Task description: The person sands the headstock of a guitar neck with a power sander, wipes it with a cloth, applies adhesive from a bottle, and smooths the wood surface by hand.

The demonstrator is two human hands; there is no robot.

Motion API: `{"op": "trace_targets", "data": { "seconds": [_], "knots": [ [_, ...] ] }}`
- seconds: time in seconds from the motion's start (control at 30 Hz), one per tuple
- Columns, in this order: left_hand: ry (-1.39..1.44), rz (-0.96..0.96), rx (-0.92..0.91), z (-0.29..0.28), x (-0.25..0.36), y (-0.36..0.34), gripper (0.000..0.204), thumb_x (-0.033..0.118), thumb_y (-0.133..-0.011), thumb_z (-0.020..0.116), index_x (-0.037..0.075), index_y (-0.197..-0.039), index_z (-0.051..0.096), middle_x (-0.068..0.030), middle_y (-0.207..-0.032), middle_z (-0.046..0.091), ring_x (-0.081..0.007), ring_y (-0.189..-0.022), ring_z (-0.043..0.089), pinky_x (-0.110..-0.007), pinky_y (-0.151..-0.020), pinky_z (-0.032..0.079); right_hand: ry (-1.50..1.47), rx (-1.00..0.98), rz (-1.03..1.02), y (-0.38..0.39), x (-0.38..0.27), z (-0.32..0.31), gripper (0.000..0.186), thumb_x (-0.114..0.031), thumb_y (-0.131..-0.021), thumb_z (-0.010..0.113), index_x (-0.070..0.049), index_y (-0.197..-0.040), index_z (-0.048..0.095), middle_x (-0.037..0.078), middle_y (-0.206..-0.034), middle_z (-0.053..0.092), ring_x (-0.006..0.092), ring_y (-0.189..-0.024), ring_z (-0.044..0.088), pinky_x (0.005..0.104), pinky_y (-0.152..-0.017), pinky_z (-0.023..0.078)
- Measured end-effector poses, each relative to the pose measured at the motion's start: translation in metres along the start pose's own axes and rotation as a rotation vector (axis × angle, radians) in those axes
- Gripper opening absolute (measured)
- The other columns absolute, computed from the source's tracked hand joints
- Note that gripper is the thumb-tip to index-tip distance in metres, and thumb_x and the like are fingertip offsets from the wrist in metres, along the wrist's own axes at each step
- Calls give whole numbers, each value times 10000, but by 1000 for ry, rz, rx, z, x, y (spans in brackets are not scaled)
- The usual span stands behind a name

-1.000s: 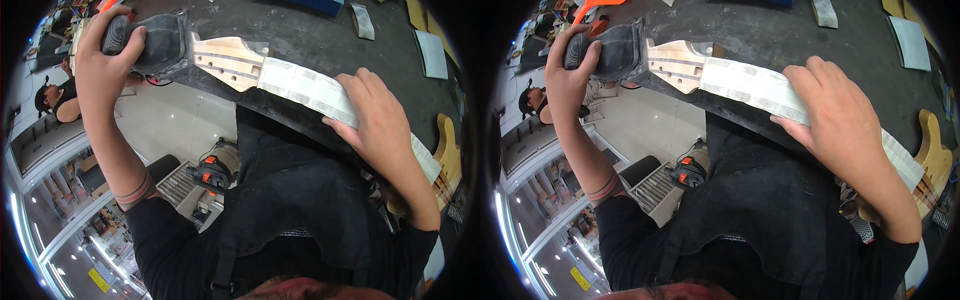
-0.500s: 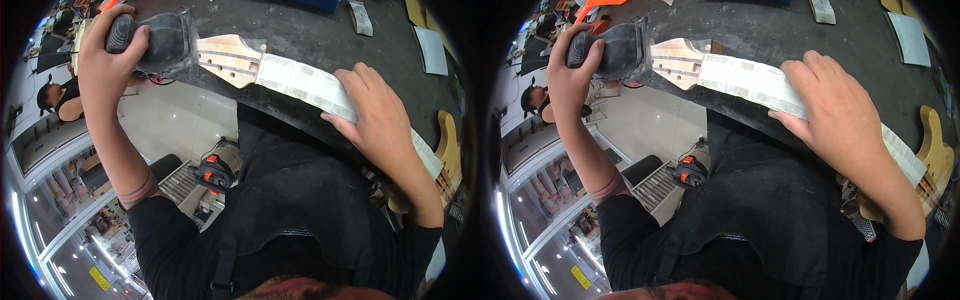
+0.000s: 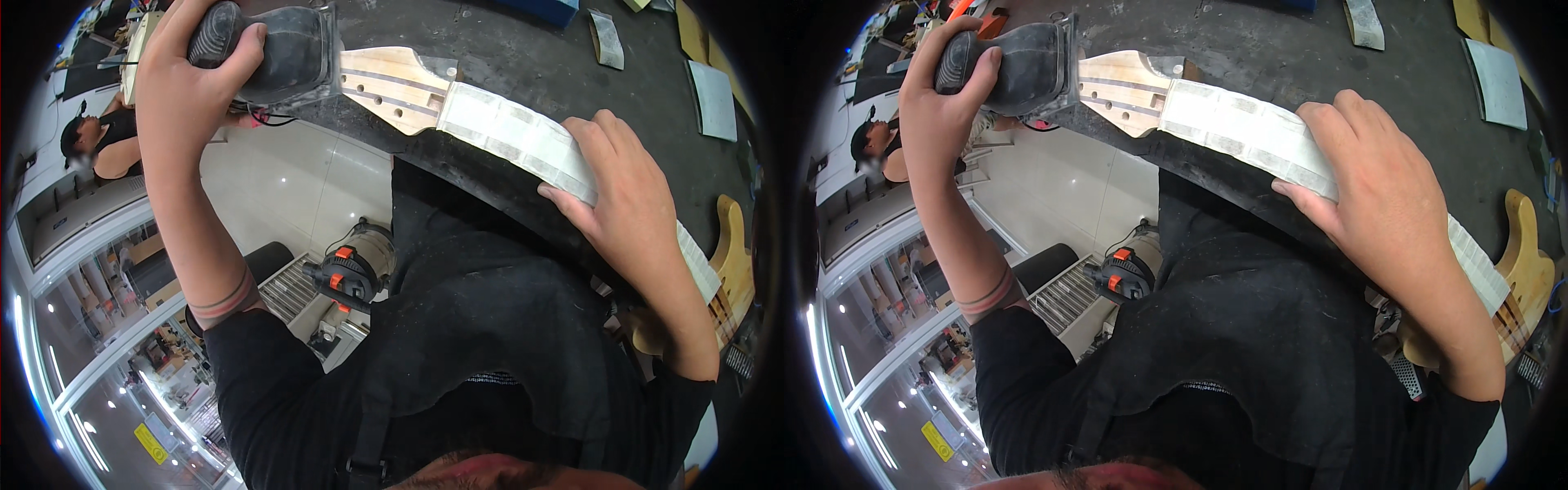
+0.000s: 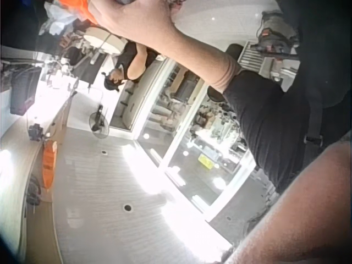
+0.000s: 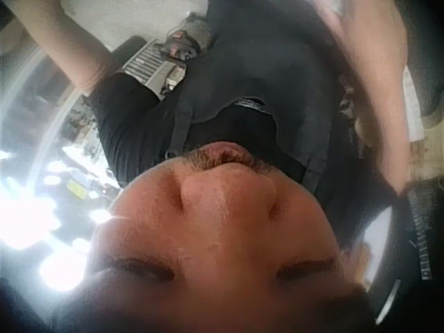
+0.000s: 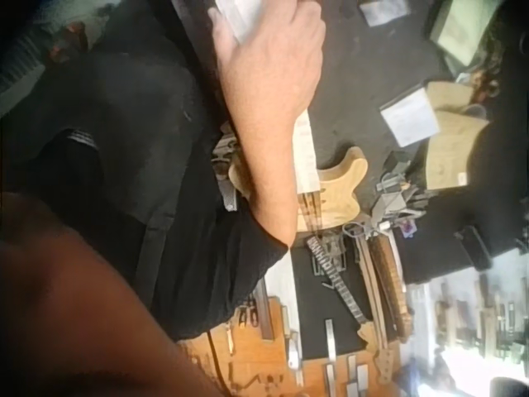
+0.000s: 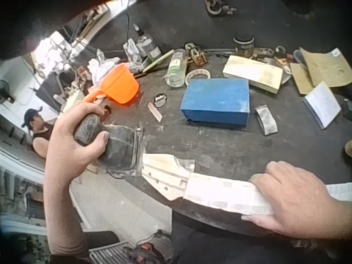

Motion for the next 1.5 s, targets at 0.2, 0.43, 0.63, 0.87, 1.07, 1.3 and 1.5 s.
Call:
{"op": "trace_targets", "data": {
  "seconds": [0.2,0.43,0.63,0.87,1.07,1.3,1.5],
  "knots": [
    [66,260,19,7,45,10,386,156,-886,854,48,-1245,763,-80,-1127,760,-201,-1031,720,-319,-982,542,10,-32,32,0,4,5,593,-322,-856,881,-49,-1320,634,141,-1176,616,349,-1108,659,447,-934,563],
    [133,190,84,13,29,-4,358,171,-788,778,19,-1094,672,-117,-1035,655,-257,-978,657,-383,-917,522,19,-36,39,1,4,4,602,-311,-852,884,-51,-1333,631,134,-1188,621,352,-1112,659,447,-936,562],
    [102,92,-34,4,34,-4,357,179,-771,775,18,-1074,677,-120,-1023,654,-236,-957,644,-386,-881,523,8,-14,3,-1,0,2,606,-302,-844,887,-50,-1333,633,134,-1182,624,348,-1105,661,448,-927,563],
    [151,517,40,16,64,3,371,132,-706,790,11,-1038,679,-134,-1018,656,-277,-964,656,-406,-907,522,20,-32,52,1,6,6,601,-298,-840,889,-48,-1327,639,134,-1176,627,350,-1104,662,447,-930,562],
    [-53,350,111,-5,52,1,364,191,-742,771,5,-1038,672,-124,-1000,646,-261,-933,632,-396,-884,518,27,-14,7,0,-2,0,603,-306,-852,888,-48,-1336,635,136,-1184,626,349,-1106,663,447,-938,563],
    [1393,356,288,54,52,0,332,193,-728,774,11,-991,686,-115,-957,643,-249,-909,630,-383,-822,496,22,-35,39,1,4,5,606,-307,-845,890,-48,-1330,635,135,-1181,623,351,-1107,663,446,-937,562],
    [175,213,-22,6,45,-13,332,194,-714,759,4,-975,679,-119,-959,640,-258,-904,636,-382,-839,504,22,-26,28,0,1,2,602,-301,-844,888,-49,-1328,634,133,-1185,624,351,-1104,662,449,-934,562]
  ]
}}
Point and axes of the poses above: each hand's wrist, its own y-axis away from the middle knuckle, its own z-axis out of the palm, x = y × z, the point moved 8 cm from there along -y, towards the middle knuckle
